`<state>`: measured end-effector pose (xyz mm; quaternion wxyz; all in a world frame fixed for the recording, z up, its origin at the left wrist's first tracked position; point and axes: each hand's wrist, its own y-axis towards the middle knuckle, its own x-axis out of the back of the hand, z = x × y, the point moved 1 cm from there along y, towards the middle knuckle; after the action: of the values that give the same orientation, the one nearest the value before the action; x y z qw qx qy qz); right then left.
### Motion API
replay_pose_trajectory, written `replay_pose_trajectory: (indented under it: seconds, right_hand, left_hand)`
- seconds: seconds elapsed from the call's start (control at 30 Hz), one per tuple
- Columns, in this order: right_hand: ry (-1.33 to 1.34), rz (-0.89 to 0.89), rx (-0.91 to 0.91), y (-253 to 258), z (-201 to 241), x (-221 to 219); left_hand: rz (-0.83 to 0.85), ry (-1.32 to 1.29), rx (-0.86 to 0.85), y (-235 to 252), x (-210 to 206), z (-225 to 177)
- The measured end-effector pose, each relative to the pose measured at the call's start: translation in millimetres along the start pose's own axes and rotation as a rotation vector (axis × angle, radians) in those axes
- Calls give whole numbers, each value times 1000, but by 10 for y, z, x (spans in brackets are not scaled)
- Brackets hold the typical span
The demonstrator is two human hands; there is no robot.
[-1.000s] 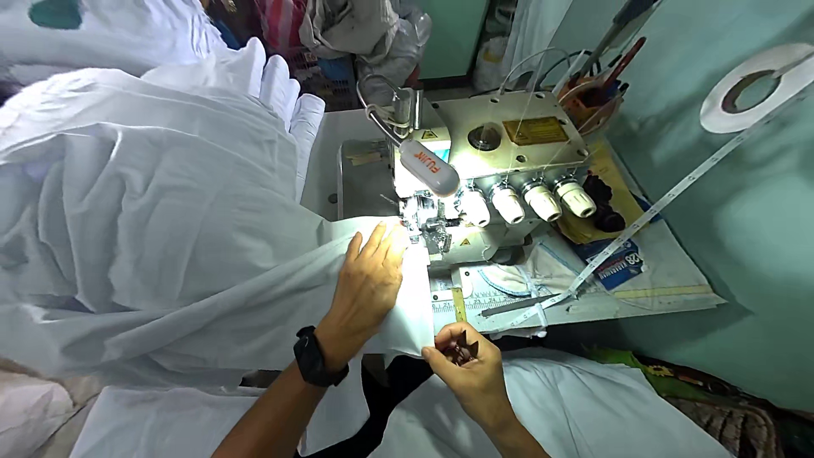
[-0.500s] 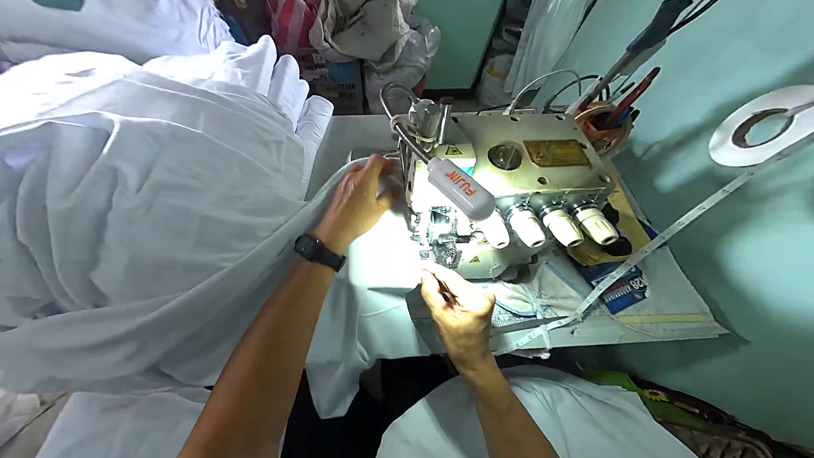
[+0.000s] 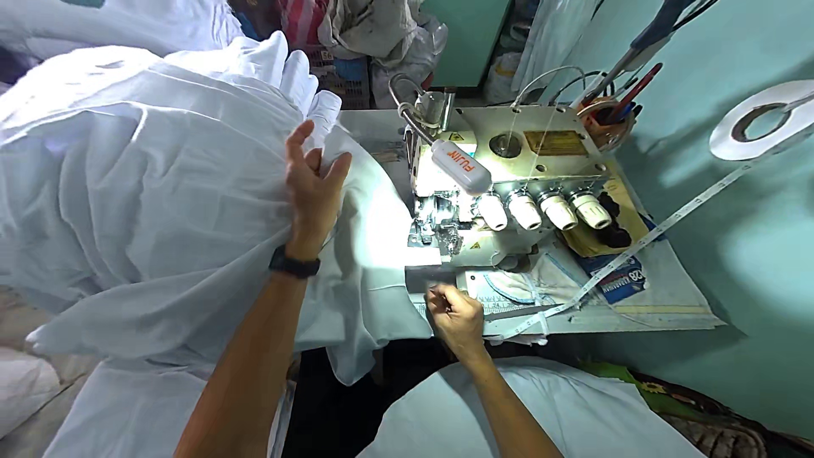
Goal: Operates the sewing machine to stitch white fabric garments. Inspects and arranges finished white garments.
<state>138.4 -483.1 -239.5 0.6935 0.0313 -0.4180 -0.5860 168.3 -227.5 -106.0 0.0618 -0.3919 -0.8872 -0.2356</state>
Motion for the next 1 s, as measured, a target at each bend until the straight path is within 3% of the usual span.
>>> replay_pose_trajectory:
  seconds: [0.17,0.3,0.53,0.7,0.83,1.0]
  right_hand:
    - [6,15,-21,13,22,-7]
    - [245,-44,-27,68,77,29]
    - [179,102,275,53,643,178]
    - [205,109,316,-94,663,228]
    - [260,114,364,-203,645,319]
    - [205,81,518,-271,793,365]
  left_hand:
    - [186,231,-551,-917,567,-112]
    - [339,303,-737,-1401,675,-33]
    - [208,396,-756,-1923,624,-64]
    - [148,298,-659,-2108,548,7]
    - [33,254,-737,-2254,582,-37]
    - [63,262,-747,-2415,709,-138]
